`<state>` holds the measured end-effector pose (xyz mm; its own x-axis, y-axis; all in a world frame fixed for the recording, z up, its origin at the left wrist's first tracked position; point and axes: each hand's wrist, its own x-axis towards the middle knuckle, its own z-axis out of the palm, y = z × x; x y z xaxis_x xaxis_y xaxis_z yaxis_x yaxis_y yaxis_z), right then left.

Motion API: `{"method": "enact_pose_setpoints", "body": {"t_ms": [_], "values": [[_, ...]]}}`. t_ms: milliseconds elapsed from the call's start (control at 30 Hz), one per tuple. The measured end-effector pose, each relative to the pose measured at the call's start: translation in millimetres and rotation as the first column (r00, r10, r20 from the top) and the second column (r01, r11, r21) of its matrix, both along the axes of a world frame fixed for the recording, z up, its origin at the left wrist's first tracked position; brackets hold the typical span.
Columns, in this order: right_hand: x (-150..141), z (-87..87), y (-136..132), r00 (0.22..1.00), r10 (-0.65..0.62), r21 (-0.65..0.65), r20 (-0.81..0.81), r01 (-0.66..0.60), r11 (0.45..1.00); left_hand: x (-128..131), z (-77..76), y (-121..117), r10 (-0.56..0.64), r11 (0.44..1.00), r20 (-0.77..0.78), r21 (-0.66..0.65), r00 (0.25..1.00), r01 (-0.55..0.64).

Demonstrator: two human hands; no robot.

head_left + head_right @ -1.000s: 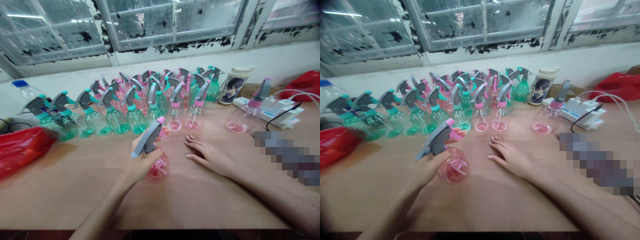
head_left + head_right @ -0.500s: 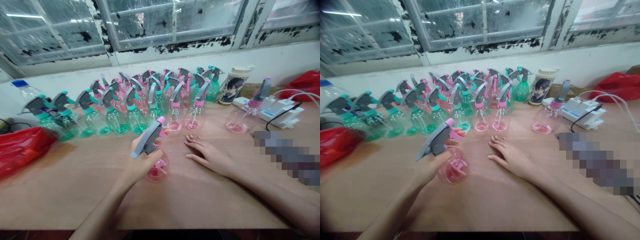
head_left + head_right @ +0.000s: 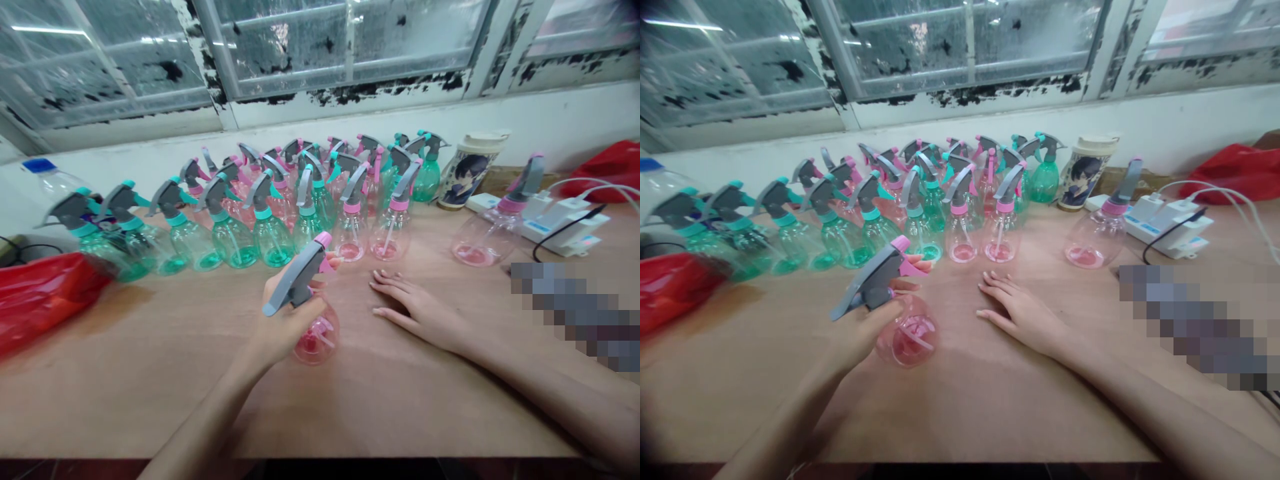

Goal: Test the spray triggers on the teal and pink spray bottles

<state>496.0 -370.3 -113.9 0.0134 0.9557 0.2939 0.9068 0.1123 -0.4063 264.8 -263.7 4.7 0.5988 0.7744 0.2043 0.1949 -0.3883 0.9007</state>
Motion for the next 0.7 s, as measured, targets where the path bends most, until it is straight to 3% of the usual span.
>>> {"method": "enact_pose_setpoints", "body": {"t_ms": [367,533,700], "values": [[0.4,-1.9,0.4,1.0,-0.003,0.012,-0.006,0.003,1.0,2.7,0.8,3.9,-0.169,0.975,0.065,0.155,0.984,0.157],[0.2,-0.9,0.3,1.0,0.004,0.009,-0.012,-0.004,1.0,1.5,-1.7,5.6,-0.095,0.99,0.104,0.117,0.99,0.083],[-0.3,0.7,0.0,1.0,0.004,-0.017,0.023,-0.004,1.0,1.1,-6.1,6.0,-0.025,0.998,-0.014,0.058,1.0,0.026]]}}
